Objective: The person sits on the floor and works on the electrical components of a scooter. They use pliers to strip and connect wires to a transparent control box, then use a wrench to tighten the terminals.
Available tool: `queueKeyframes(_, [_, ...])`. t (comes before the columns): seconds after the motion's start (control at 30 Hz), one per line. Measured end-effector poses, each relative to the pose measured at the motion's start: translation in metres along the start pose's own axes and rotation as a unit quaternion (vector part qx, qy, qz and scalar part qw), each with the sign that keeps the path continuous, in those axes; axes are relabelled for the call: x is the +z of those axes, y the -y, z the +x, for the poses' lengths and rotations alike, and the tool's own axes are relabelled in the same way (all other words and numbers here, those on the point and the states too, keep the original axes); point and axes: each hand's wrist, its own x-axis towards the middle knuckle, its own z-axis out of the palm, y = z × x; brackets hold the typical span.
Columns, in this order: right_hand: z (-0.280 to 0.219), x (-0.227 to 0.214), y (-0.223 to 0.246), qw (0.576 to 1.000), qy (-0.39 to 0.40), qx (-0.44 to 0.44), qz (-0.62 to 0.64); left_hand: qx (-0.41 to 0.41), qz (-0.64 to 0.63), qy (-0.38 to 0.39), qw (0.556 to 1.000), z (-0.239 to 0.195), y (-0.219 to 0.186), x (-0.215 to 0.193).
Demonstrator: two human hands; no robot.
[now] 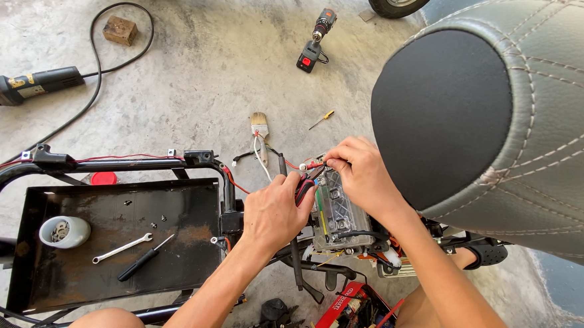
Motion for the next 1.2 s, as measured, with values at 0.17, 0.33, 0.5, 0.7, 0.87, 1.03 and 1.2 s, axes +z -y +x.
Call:
queueKeyframes(0.17, [-0.026,-0.012,-0.014,0.993,-0.11,-0.013,0.034,0.01,-0.005,-0.003,1.0,0.003,-0.001,0.001])
queueKeyframes(0.33, [-0.018,-0.033,0.016,0.955,-0.066,0.229,-0.174,0.004,-0.005,0.001,1.0,0.0,-0.004,-0.002])
queueKeyframes(0.5, [-0.018,-0.03,0.006,0.92,-0.055,0.377,0.095,-0.008,-0.015,-0.008,1.0,-0.004,-0.002,0.0])
queueKeyframes(0.7, [-0.018,-0.035,0.012,0.949,0.078,0.116,-0.283,-0.02,-0.019,0.013,1.0,-0.006,-0.003,-0.003])
queueKeyframes(0.87, [-0.019,-0.033,0.006,0.948,0.07,0.104,-0.291,-0.028,-0.02,0.025,0.999,-0.006,-0.001,-0.001])
queueKeyframes(1.03, [-0.018,-0.032,0.011,0.948,0.082,0.144,-0.273,-0.033,-0.029,0.03,0.999,-0.006,-0.001,-0.003])
queueKeyframes(1.2, [-0.02,-0.03,0.002,0.947,0.078,0.126,-0.285,-0.04,-0.027,0.04,0.998,-0.006,-0.002,-0.005])
